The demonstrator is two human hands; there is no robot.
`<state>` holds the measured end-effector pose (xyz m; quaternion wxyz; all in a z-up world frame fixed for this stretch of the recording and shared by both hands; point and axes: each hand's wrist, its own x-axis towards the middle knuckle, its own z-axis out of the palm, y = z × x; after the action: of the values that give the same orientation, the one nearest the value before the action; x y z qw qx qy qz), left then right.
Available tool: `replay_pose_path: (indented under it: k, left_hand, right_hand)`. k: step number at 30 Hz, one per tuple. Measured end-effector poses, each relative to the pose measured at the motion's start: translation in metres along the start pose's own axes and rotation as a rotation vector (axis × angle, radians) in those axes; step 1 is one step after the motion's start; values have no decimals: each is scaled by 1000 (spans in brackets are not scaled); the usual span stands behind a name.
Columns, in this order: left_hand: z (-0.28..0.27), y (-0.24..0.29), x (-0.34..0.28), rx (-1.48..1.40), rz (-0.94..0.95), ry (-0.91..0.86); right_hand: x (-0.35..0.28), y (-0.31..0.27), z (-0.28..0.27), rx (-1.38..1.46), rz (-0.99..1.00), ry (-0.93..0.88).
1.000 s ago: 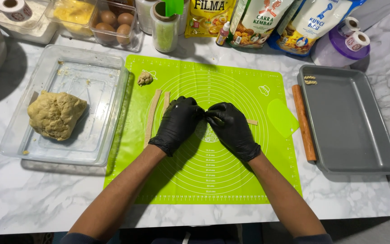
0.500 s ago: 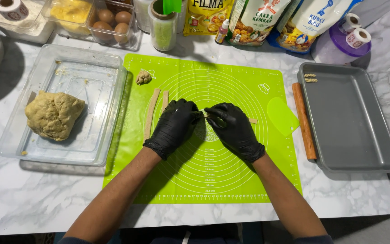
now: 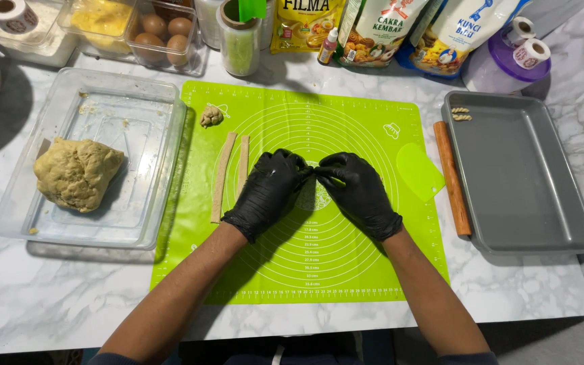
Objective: Shaping dough into twisted forms using a wooden skewer on a silicone pastry mat.
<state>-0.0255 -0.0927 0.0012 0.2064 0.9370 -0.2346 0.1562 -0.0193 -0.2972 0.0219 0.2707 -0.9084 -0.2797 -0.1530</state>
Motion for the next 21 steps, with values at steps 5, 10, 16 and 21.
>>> replay_pose_path:
  k: [5, 10, 16, 21]
  left_hand:
    - [-6, 1, 0, 47, 32, 17]
    - [-5, -2, 0, 114, 62, 37]
    - [-4, 6, 6, 51, 194, -31]
    - [1, 13, 10, -38, -5, -55]
  right_hand:
    - [1, -9, -12, 27, 19, -7]
    - [5, -10, -26, 43, 54, -54]
    - [2, -5, -20, 82, 107, -50]
    - [0, 2, -18, 46, 98, -94]
